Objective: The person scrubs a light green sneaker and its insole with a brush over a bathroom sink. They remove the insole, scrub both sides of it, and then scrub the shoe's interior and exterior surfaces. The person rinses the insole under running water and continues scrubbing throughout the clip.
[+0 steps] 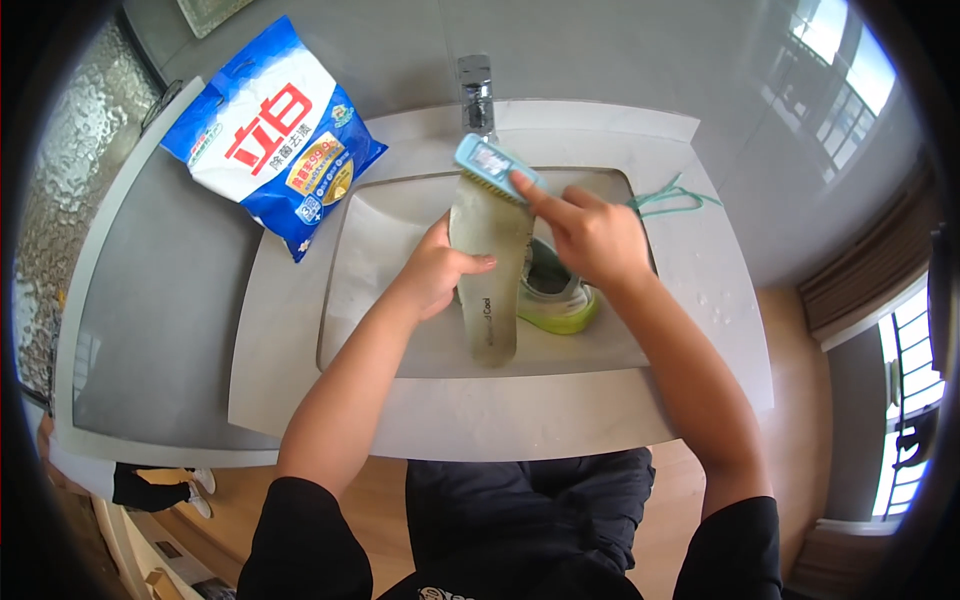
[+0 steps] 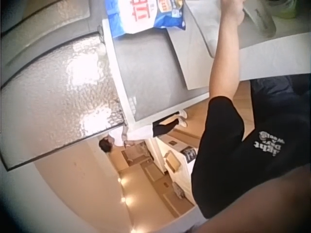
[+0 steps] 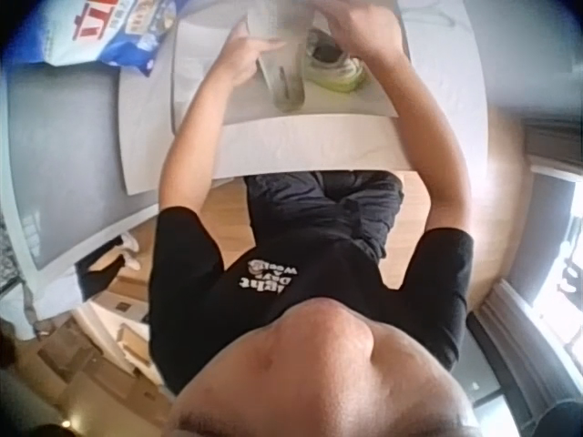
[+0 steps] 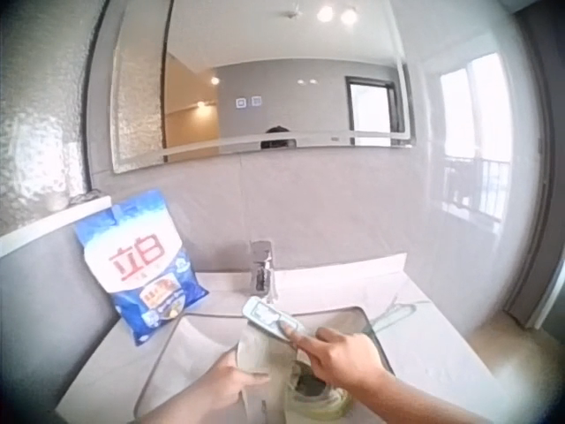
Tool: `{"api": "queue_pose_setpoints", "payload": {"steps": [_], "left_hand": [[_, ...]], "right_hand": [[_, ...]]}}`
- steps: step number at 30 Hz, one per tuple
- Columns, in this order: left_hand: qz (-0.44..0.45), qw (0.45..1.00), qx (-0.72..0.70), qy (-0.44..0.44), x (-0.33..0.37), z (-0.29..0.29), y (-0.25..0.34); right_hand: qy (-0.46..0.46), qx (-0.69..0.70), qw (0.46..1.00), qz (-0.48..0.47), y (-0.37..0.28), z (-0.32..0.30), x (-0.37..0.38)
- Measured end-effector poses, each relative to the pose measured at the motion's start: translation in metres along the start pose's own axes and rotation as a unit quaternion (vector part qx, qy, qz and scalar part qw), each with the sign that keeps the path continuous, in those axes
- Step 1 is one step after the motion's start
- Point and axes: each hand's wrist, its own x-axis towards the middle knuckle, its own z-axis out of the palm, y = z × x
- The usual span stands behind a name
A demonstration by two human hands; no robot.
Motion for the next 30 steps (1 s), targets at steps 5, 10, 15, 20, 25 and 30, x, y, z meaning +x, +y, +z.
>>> {"api": "queue_pose_setpoints", "payload": {"steps": [5, 10, 15, 20, 25, 30], "left_hand": [[-0.006, 0.999, -0.036, -0.034, 0.005, -0.020, 0.003], [-0.012, 1.000, 0.001, -0.002, 0.001, -0.030, 0.001], [-0.023, 0.999, 0.023, -0.033, 0.005, -0.033, 0.000], [-0.019, 0.996, 0.081, -0.016, 0.001, -0.025, 0.003], [-0.009, 0.989, 0.148, -0.015, -0.002, -0.025, 0.003], [0.008, 0.975, 0.224, 0.000, -0.005, -0.013, 0.005]], "right_hand": [[0.015, -0.025, 1.000, -0.008, 0.008, -0.007, 0.004], [-0.045, 0.018, 0.995, -0.082, -0.019, -0.012, -0.017], [-0.016, 0.041, 0.999, 0.008, -0.002, -0.007, -0.008], [-0.026, 0.092, 0.994, 0.056, -0.013, -0.015, -0.007], [-0.048, 0.154, 0.982, 0.100, -0.014, -0.017, -0.007], [-0.050, 0.269, 0.946, 0.172, -0.019, -0.023, -0.004]]}}
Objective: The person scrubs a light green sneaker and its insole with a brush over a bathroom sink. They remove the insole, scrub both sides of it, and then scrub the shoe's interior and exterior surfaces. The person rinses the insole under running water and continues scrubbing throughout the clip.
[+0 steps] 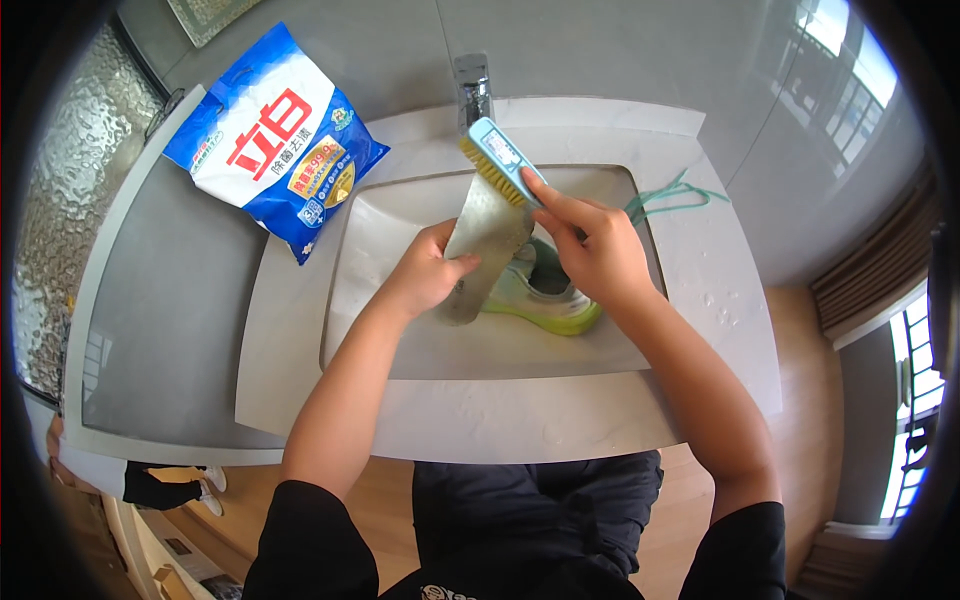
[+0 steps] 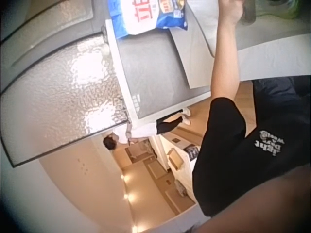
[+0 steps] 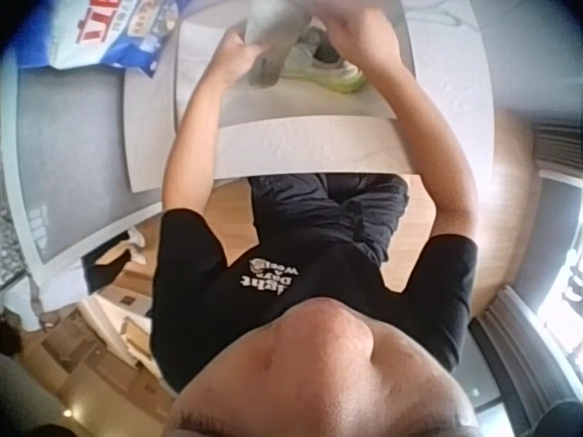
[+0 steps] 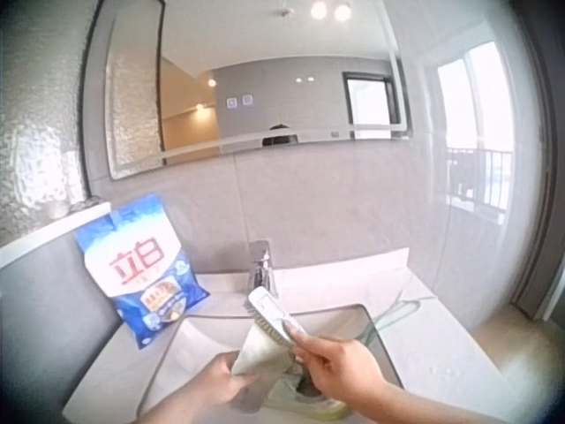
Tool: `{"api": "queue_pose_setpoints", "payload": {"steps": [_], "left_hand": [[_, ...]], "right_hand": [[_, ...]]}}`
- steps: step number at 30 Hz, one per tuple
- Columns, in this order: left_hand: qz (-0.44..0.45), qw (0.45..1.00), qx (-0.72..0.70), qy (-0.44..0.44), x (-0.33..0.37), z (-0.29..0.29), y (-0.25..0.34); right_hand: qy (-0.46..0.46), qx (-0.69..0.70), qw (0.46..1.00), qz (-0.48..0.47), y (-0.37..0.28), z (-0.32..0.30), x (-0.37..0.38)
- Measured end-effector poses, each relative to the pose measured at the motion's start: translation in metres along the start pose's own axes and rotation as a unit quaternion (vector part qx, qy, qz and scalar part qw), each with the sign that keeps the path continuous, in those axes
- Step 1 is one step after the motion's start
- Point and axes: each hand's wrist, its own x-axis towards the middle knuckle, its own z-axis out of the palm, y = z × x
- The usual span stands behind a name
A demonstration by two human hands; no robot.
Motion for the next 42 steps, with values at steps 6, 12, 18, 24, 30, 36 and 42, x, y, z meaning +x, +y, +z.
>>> {"api": "queue_pose_setpoints", "payload": {"steps": [6, 12, 18, 24, 30, 36, 42], "left_hand": [[-0.005, 0.994, -0.107, 0.033, 0.009, -0.002, -0.008], [0.007, 0.989, -0.149, 0.020, 0.013, -0.012, -0.016], [-0.018, 0.994, -0.099, -0.037, 0.010, -0.006, -0.009], [0.025, 0.996, -0.079, -0.022, 0.013, -0.005, -0.019], [-0.011, 0.994, -0.105, -0.028, 0.008, -0.004, -0.005], [0.020, 0.989, -0.143, 0.013, 0.012, -0.002, -0.012], [0.023, 0.959, -0.275, 0.069, 0.009, 0.002, -0.007]], "right_hand": [[0.007, 0.015, 0.999, 0.037, 0.003, -0.007, 0.006], [-0.020, -0.214, 0.955, -0.203, 0.001, -0.007, -0.001], [-0.035, -0.296, 0.935, -0.194, 0.006, 0.006, 0.003], [-0.025, -0.251, 0.951, -0.176, 0.006, 0.013, 0.006], [-0.018, -0.245, 0.955, -0.166, 0.005, 0.012, 0.007], [-0.008, -0.254, 0.944, -0.212, 0.013, 0.007, 0.003], [-0.010, -0.227, 0.952, -0.203, 0.009, 0.007, -0.001]]}}
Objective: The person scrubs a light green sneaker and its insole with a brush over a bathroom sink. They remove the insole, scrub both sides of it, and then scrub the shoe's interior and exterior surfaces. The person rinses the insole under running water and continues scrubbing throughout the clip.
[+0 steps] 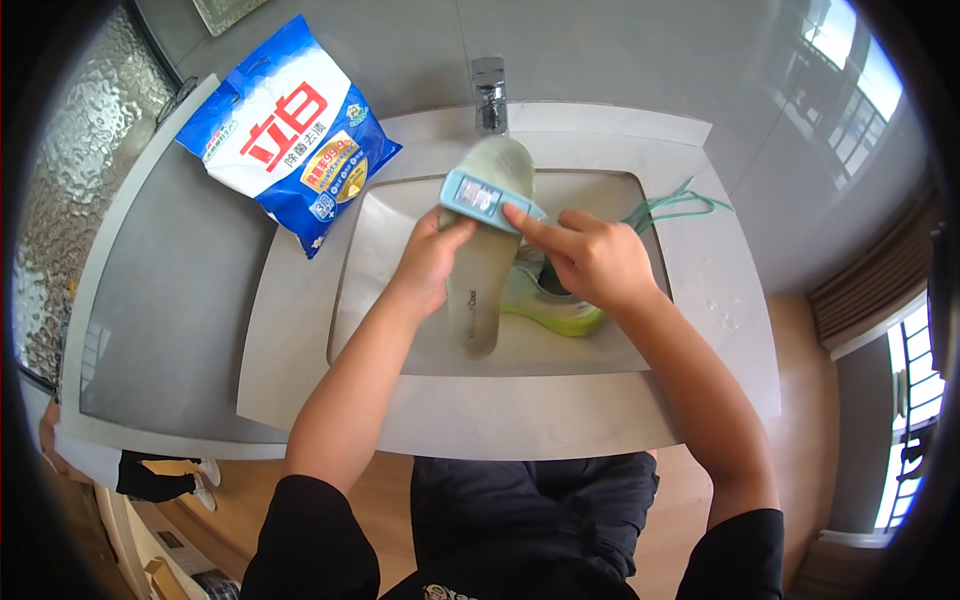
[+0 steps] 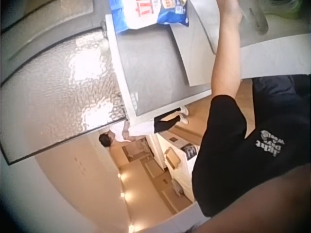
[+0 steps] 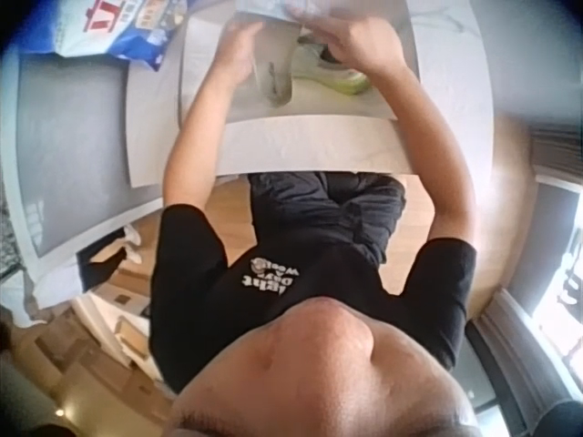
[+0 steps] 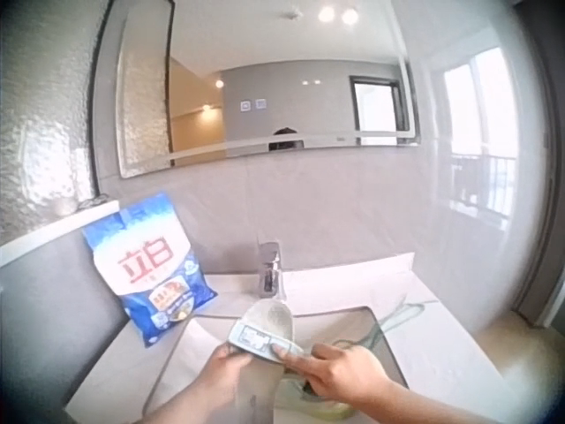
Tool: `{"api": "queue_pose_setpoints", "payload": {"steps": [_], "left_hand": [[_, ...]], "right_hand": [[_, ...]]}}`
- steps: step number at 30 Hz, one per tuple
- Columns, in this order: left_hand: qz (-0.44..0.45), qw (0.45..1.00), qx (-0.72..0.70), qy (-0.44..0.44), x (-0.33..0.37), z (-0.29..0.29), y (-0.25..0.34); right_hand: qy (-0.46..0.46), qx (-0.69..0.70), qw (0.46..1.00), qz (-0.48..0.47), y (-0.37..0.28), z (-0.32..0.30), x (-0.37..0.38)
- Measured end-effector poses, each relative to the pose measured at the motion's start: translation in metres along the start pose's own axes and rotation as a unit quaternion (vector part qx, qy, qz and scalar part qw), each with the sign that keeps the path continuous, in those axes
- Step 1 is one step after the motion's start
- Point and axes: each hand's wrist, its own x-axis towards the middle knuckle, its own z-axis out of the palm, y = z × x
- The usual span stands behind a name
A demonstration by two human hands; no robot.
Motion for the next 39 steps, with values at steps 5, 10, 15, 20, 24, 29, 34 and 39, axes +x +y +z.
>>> {"api": "queue_pose_setpoints", "payload": {"steps": [5, 10, 15, 20, 24, 29, 34, 39], "left_hand": [[-0.011, 0.995, -0.103, -0.012, -0.003, 0.007, 0.016], [0.007, 0.977, -0.196, 0.086, -0.005, -0.006, 0.013], [0.056, 0.950, -0.307, 0.004, -0.008, -0.007, 0.024], [0.036, 0.954, -0.295, 0.028, -0.012, 0.015, 0.018], [0.090, 0.945, -0.313, -0.040, -0.020, 0.003, 0.038], [0.002, 0.958, -0.277, -0.077, -0.007, -0.007, 0.015], [0.027, 0.945, -0.321, -0.055, -0.012, -0.015, 0.026], [0.067, 0.979, -0.114, 0.156, 0.000, -0.018, 0.027]], "right_hand": [[0.005, 0.050, 0.997, 0.052, 0.001, 0.005, 0.007], [-0.078, 0.101, 0.992, -0.008, -0.025, 0.002, -0.003], [-0.038, 0.107, 0.993, 0.044, -0.034, 0.007, 0.018], [-0.057, 0.245, 0.959, 0.129, -0.056, 0.018, 0.015], [-0.099, 0.254, 0.958, 0.091, -0.067, 0.003, 0.014], [-0.064, 0.117, 0.979, 0.156, -0.040, 0.004, 0.043], [-0.115, 0.196, 0.968, 0.105, -0.067, 0.009, 0.024], [-0.170, 0.106, 0.975, 0.099, -0.022, -0.009, 0.022]]}}
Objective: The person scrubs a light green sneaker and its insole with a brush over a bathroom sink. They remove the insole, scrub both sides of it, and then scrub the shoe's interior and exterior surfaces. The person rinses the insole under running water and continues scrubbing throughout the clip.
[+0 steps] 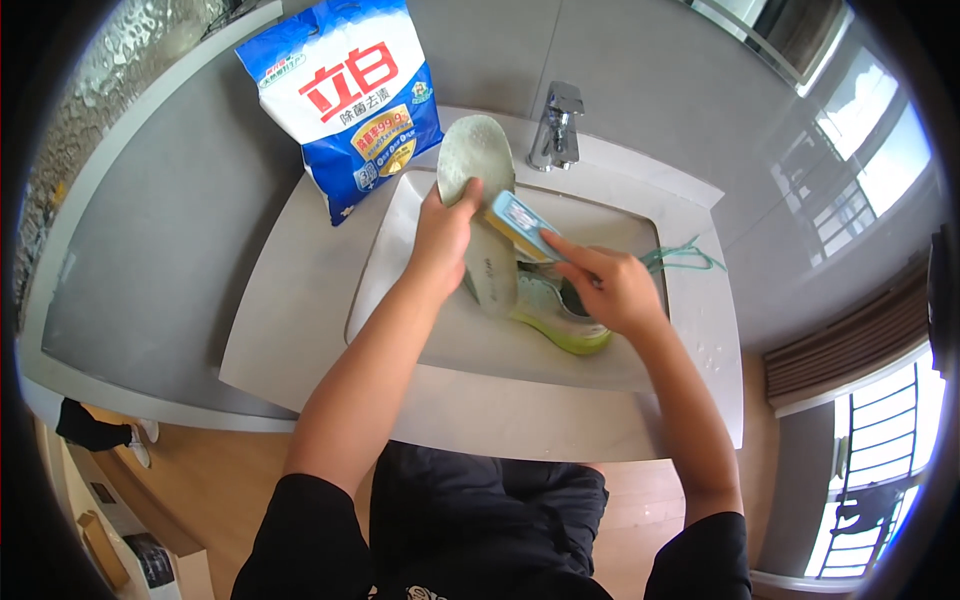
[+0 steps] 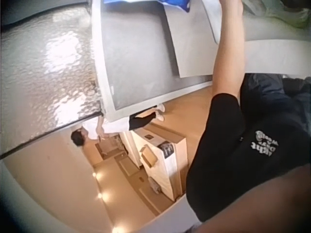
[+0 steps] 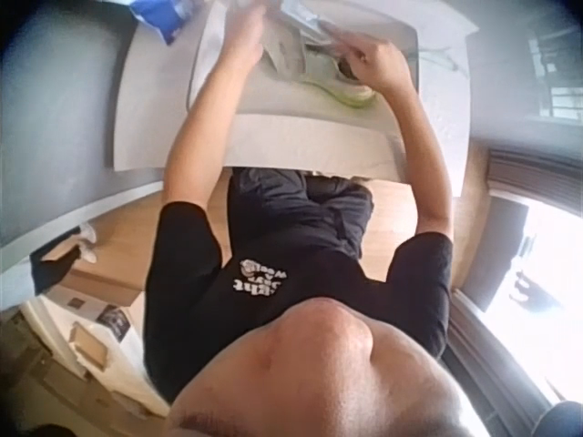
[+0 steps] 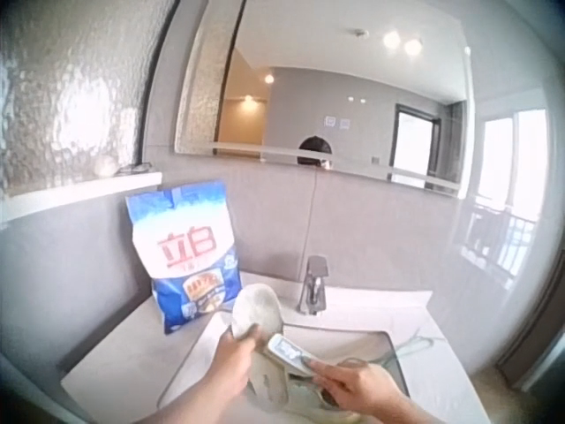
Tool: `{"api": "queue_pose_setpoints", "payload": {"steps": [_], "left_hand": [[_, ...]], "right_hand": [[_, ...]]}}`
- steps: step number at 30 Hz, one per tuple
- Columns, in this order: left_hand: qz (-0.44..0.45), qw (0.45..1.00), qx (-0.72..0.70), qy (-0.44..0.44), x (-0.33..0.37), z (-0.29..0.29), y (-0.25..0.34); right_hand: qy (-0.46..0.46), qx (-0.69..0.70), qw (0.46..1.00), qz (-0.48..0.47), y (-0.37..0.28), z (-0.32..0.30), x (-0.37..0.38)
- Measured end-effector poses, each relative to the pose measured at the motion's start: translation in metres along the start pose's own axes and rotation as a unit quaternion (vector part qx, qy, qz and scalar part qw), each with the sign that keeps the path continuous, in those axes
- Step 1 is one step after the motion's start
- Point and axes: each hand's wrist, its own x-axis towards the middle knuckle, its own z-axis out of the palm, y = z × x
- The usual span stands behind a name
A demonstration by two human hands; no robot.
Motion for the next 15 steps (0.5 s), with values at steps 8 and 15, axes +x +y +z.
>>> {"api": "queue_pose_setpoints", "payload": {"steps": [8, 15], "left_hand": [[0.001, 0.987, 0.132, 0.088, 0.014, -0.012, -0.018], [-0.066, 0.994, 0.055, 0.063, 0.031, -0.024, -0.034]], "right_hand": [[-0.154, -0.172, 0.965, 0.127, 0.051, -0.043, -0.026], [-0.160, -0.241, 0.955, 0.066, 0.105, -0.019, -0.025]]}}
